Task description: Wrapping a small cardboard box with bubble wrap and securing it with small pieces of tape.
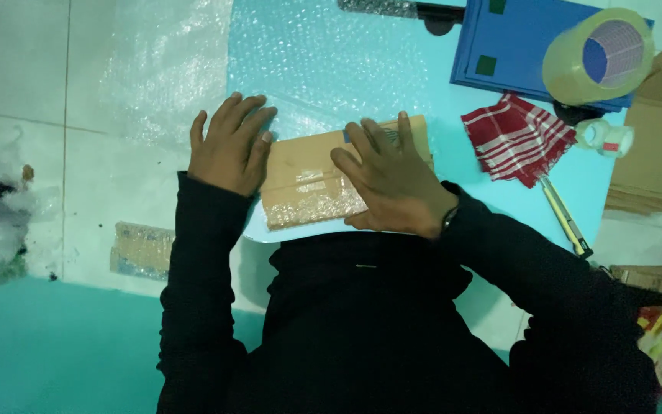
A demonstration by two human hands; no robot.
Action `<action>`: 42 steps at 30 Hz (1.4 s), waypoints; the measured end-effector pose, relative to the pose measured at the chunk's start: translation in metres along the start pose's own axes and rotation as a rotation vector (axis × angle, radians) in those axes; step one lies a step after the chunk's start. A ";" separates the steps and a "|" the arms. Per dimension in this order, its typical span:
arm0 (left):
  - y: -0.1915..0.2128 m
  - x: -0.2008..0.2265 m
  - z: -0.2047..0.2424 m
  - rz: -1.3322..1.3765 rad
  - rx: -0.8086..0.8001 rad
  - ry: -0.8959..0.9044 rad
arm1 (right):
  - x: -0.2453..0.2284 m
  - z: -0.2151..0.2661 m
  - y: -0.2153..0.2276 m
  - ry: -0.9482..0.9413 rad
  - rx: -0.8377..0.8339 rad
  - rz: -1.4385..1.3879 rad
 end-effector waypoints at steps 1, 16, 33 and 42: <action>-0.002 -0.002 -0.001 0.022 0.003 -0.011 | 0.001 0.002 -0.001 0.025 0.037 0.013; -0.022 -0.050 -0.010 0.297 0.150 -0.085 | -0.005 0.002 0.005 0.023 -0.004 0.104; -0.029 -0.050 0.002 0.061 0.138 -0.014 | -0.027 0.016 0.025 0.107 -0.096 0.026; -0.024 -0.049 0.005 0.094 0.130 -0.006 | -0.027 0.015 0.024 0.131 -0.077 0.077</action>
Point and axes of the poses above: each hand's wrist, its own z-axis away from the middle knuckle, its own y-axis out of the back of the hand, x = y × z, the point moved 3 cm from there along -z, towards the middle knuckle, and after that the axes turned 12 degrees about -z, right-handed, at the moved point
